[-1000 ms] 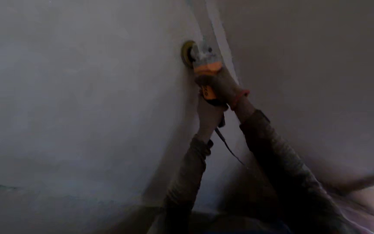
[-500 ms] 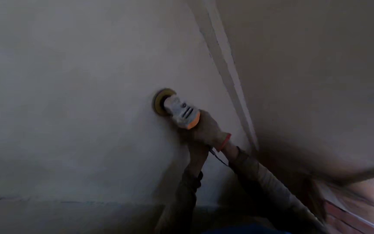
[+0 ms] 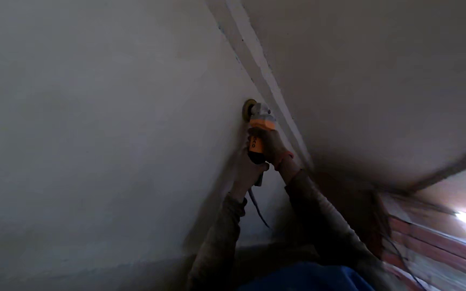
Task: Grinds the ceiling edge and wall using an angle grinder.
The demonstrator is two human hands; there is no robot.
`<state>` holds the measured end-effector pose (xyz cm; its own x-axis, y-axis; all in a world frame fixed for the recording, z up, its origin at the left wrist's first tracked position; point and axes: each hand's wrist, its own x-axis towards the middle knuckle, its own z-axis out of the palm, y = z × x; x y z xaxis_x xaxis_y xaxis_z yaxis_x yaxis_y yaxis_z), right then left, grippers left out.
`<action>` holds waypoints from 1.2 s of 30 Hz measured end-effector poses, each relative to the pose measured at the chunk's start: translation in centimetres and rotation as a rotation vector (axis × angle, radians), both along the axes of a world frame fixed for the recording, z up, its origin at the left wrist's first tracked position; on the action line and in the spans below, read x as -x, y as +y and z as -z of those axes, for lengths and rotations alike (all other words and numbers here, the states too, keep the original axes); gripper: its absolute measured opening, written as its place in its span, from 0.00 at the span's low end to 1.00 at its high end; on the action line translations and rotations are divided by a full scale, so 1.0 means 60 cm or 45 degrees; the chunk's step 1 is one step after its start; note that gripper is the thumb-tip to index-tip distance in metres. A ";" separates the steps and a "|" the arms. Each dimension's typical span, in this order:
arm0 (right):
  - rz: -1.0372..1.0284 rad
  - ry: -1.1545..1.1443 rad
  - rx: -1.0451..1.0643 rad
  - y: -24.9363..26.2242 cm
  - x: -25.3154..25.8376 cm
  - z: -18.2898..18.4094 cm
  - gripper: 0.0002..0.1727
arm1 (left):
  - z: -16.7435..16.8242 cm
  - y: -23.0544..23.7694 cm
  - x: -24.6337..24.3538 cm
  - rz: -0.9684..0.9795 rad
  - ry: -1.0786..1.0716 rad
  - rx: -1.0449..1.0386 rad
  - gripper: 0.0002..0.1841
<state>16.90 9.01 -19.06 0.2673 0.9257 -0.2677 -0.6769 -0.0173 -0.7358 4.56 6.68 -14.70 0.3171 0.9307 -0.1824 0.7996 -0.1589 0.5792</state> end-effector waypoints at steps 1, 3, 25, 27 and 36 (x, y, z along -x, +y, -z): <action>0.000 -0.014 -0.003 0.007 -0.003 0.000 0.24 | -0.001 0.007 -0.002 -0.002 0.014 0.002 0.43; 0.005 -0.086 -0.029 0.019 -0.006 -0.011 0.27 | -0.002 0.022 -0.007 -0.025 -0.001 -0.011 0.43; -0.101 0.117 0.050 0.043 -0.090 0.101 0.24 | 0.105 0.045 -0.099 -0.119 0.064 0.119 0.41; -0.118 0.090 -0.004 0.039 -0.099 0.084 0.22 | 0.106 0.047 -0.106 -0.149 0.065 0.061 0.41; -0.171 -0.387 -0.122 -0.013 -0.122 -0.079 0.26 | 0.012 0.059 -0.125 -0.196 -0.300 -0.269 0.44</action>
<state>24.23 8.25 -14.34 0.1957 0.9751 -0.1045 -0.4231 -0.0122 -0.9060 12.06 10.21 -15.40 0.1809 0.9802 0.0809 0.6718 -0.1832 0.7177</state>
